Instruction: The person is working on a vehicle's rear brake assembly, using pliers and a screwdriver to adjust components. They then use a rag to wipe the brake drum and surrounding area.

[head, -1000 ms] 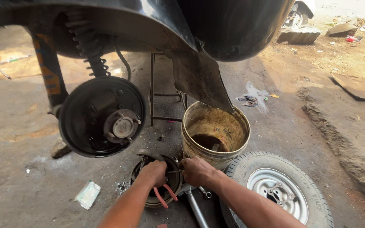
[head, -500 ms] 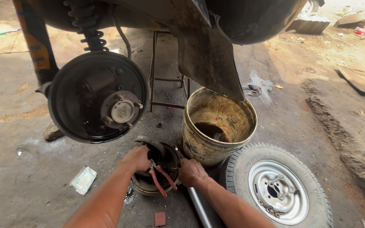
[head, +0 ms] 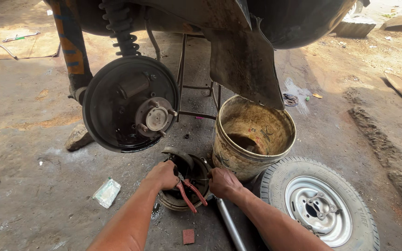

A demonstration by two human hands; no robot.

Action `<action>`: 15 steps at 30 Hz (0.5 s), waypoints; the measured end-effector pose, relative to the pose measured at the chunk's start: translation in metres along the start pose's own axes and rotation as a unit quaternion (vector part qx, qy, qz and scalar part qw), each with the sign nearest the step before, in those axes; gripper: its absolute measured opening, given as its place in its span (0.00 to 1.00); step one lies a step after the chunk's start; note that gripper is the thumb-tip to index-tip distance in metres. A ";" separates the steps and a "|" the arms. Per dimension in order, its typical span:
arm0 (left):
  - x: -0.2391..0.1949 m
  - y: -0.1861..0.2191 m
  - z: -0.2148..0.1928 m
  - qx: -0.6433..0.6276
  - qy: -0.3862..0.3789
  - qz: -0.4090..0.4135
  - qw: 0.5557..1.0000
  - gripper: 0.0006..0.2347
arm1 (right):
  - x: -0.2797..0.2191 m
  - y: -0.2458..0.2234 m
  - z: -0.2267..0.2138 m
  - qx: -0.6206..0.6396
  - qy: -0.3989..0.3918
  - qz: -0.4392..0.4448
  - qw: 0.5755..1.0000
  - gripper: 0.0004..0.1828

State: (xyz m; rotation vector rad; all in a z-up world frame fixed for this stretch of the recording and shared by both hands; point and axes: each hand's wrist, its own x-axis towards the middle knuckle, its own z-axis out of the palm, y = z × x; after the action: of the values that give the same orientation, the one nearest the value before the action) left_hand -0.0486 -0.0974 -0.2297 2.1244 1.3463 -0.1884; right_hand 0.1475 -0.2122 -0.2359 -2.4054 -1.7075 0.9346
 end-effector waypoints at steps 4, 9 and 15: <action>-0.001 -0.001 0.001 -0.011 -0.010 -0.007 1.000 0.24 | 0.002 -0.004 0.002 -0.009 -0.020 0.039 0.999 0.15; -0.003 -0.004 0.001 -0.026 -0.005 0.003 1.000 0.23 | 0.015 0.005 0.021 -0.020 -0.002 0.046 0.999 0.11; 0.000 -0.012 0.008 -0.052 0.004 0.003 0.999 0.18 | 0.019 0.036 0.067 -0.019 0.046 0.094 0.994 0.16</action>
State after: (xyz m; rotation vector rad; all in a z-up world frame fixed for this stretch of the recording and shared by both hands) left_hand -0.0572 -0.0983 -0.2410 2.0447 1.3266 -0.1057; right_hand 0.1493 -0.2292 -0.3123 -2.6250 -1.5024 0.8018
